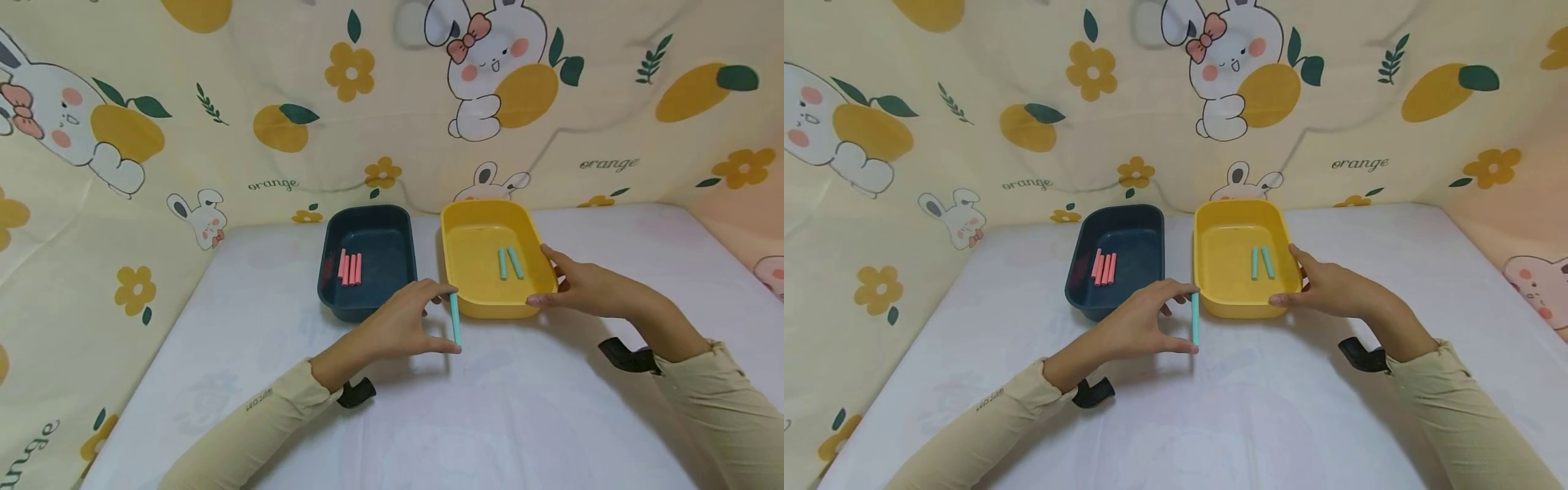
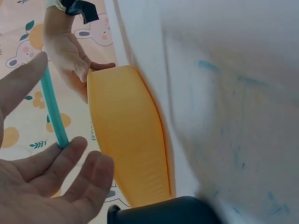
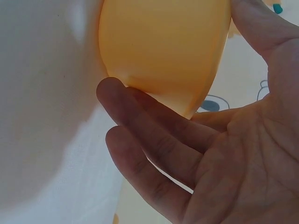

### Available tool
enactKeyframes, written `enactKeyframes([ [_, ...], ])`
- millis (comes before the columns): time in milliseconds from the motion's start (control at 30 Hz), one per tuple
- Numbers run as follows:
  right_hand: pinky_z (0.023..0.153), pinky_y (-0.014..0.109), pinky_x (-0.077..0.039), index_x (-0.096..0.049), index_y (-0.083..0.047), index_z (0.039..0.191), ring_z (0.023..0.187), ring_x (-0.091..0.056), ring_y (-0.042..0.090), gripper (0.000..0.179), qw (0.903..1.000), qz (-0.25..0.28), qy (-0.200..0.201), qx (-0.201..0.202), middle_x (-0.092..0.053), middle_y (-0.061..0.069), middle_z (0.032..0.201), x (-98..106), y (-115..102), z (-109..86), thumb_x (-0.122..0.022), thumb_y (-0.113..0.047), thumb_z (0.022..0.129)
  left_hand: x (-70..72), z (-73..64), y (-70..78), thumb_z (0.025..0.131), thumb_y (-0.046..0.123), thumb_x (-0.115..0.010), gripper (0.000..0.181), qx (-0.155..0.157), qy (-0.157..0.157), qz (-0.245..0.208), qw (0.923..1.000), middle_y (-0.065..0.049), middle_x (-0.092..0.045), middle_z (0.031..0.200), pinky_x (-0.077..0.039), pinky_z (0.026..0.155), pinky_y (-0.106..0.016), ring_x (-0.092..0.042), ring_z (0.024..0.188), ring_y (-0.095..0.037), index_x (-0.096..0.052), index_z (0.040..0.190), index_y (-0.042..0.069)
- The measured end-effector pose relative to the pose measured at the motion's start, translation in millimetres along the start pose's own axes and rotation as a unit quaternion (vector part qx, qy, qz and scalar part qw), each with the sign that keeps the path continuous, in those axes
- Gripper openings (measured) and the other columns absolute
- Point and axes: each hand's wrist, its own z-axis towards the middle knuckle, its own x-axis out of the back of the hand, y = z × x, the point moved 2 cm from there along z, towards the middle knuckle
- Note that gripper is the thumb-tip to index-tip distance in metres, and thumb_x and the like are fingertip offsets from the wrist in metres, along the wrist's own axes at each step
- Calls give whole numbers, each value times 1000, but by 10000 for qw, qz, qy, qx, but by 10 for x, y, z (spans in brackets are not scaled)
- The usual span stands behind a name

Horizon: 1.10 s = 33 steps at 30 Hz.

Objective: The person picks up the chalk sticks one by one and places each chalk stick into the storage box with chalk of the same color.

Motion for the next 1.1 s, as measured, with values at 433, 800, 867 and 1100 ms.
enactKeyframes([
  [433, 89, 45, -51, -2, -1, 159, 107, -58, 29, 114, 10000, 2, 49, 77, -50, 25, 136, 8, -15, 25, -65, -63, 86, 93, 172, -22, 74, 43, -87, 82, -215, 267, -194, 9992, -2, -59, 129, -54, 90, -28, -54, 117, -19, -51, 143, 18],
  [800, 86, 43, -52, -3, -1, 159, 106, -59, 28, 113, 9999, -29, 53, 91, -51, 23, 135, 20, -20, -7, -65, -62, 87, 133, 404, 12, 78, 45, -83, 81, -268, 436, -58, 9987, -2, -57, 135, -46, 105, -37, -50, 124, -22, -49, 145, 18],
  [867, 87, 43, -52, -3, 0, 159, 106, -59, 28, 113, 9999, -45, 37, 86, -51, 23, 135, 18, -14, -15, -65, -61, 87, 140, 451, 5, 78, 45, -83, 81, -308, 432, -19, 9986, 0, -56, 135, -46, 104, -36, -50, 124, -23, -48, 146, 18],
  [1100, 86, 46, -53, -2, 1, 158, 106, -59, 30, 112, 10000, -66, -6, 74, -49, 27, 137, 11, -6, -23, -65, -60, 88, 165, 636, -24, 78, 46, -82, 80, -318, 522, -12, 9981, 0, -58, 134, -43, 107, -36, -50, 122, -19, -49, 145, 18],
])
